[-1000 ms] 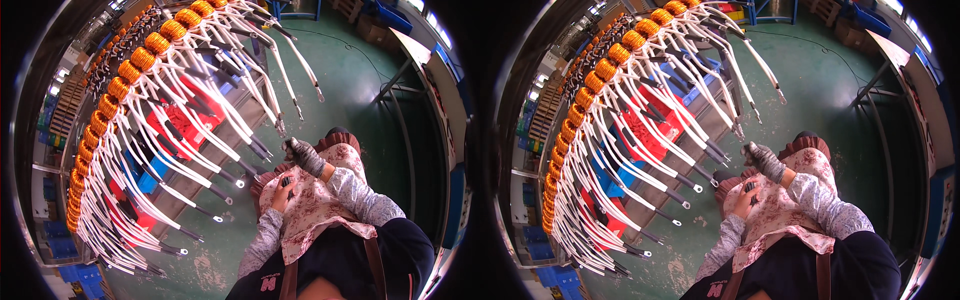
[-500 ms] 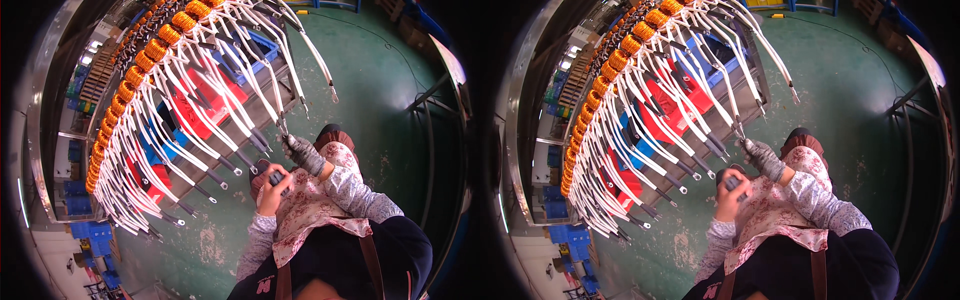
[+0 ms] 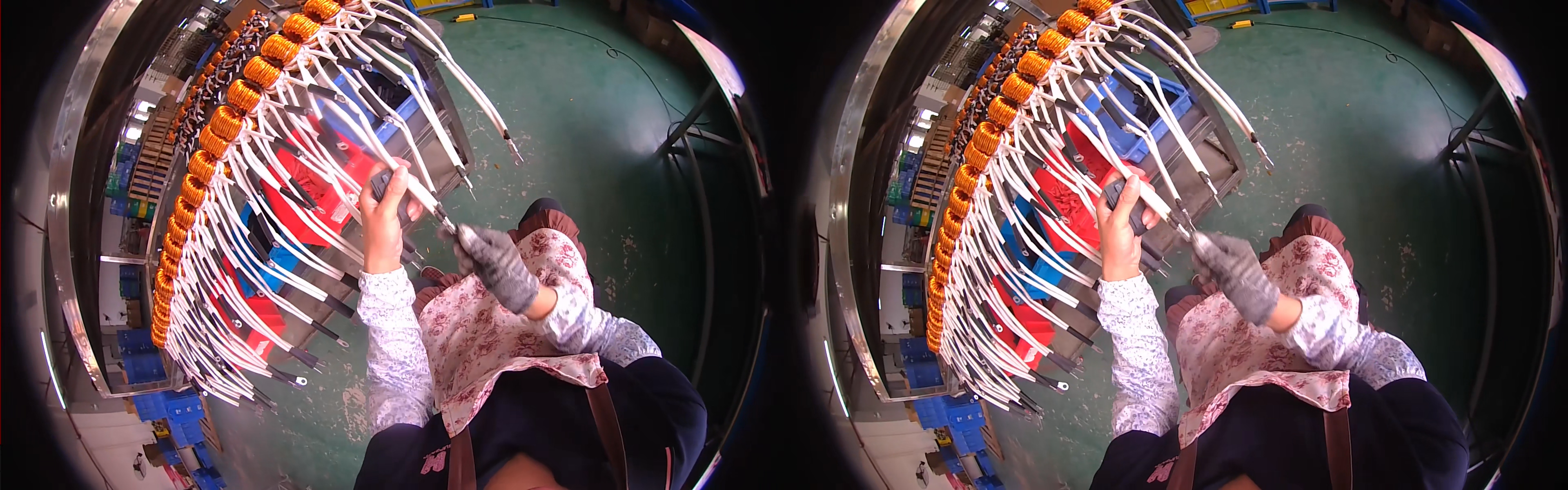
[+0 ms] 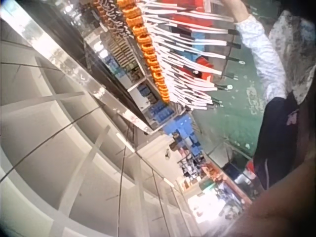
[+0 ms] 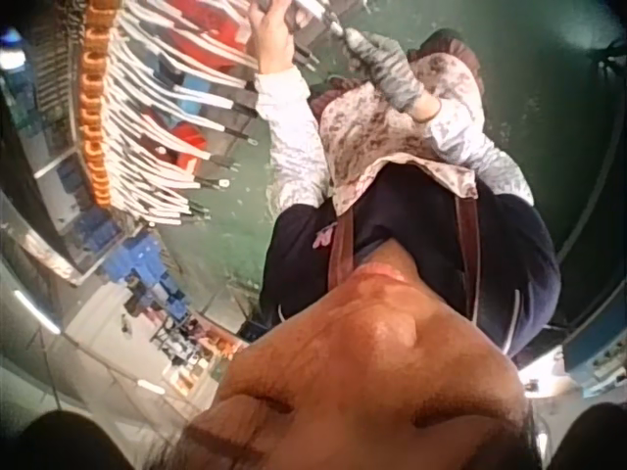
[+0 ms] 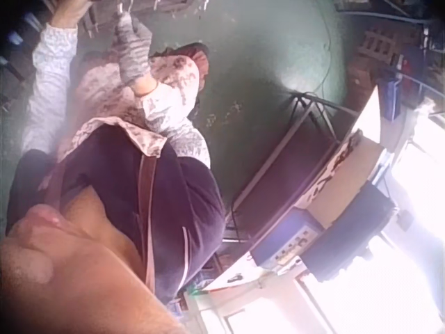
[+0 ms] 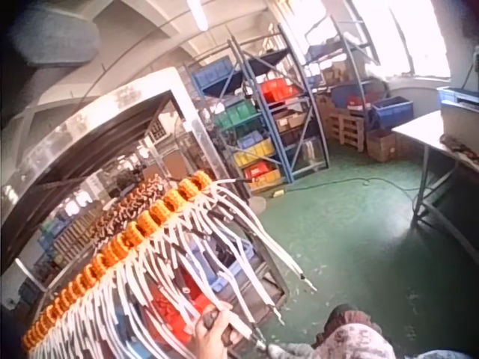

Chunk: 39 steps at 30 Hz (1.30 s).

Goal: The person slides black heat shrink tubing onto white insulated wires that are part of a row of copper-wound coils. They repeatedly pick up tubing, align it with the wire, and push it down the length of the wire. The person works sequentially along the assembly rack, handling one wire at a time.

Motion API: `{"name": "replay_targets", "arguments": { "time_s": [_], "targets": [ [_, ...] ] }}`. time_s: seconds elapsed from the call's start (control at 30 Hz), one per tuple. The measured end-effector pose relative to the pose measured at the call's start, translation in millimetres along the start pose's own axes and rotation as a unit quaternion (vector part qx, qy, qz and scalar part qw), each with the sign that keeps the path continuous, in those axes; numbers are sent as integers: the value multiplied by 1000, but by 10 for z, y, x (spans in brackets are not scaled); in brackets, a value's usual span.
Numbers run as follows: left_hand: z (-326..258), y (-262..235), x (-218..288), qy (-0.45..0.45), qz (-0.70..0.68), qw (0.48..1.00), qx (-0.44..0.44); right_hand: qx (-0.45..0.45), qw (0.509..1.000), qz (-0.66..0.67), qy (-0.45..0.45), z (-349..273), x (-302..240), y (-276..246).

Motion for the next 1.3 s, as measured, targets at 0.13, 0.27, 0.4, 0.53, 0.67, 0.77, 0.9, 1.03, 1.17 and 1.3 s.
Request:
{"name": "replay_targets", "arguments": {
  "time_s": [0.13, 0.27, 0.4, 0.53, 0.67, 0.77, 0.9, 1.03, 1.17, 1.3],
  "targets": [
    [-43, -23, 40, 11, -42, 999, 17, 12, 997, 5, -78, 298, -145, 44],
    [-104, -85, 23, -11, -18, 999, 24, 96, 888, -357, -275, 158, -366, 110],
    [-125, -117, -28, 2, -69, 997, 33, -17, 988, -132, -83, 293, -62, 82],
    [-105, -3, 59, 12, -86, 996, -4, -139, 979, 123, 78, 249, 62, 267],
    [-118, -72, 8, -2, -71, 997, 19, -157, 983, 85, 36, 218, -57, 340],
    [-134, -135, -45, -11, -67, 997, 25, -45, 992, -89, -78, 226, -110, 204],
    [-128, -116, -22, -4, -75, 997, 25, -196, 970, 114, 87, 259, 81, 386],
    [-119, -104, 44, -6, -57, 998, 23, -355, 853, 358, 132, 269, -73, 671],
    [-157, -120, 11, -9, -54, 998, 20, -334, 877, 323, 119, 222, -13, 577],
    [-130, -99, 4, -11, -62, 998, 28, -312, 885, 328, 112, 298, -14, 587]
  ]
}}
Point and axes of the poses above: each hand's wrist, its own z-axis towards the middle knuckle, its own y-axis out of the palm, x = y × z, the point moved 8 cm from there along z, towards the middle knuckle, and after that the axes turned 8 degrees about -z, right-handed, at the moved point
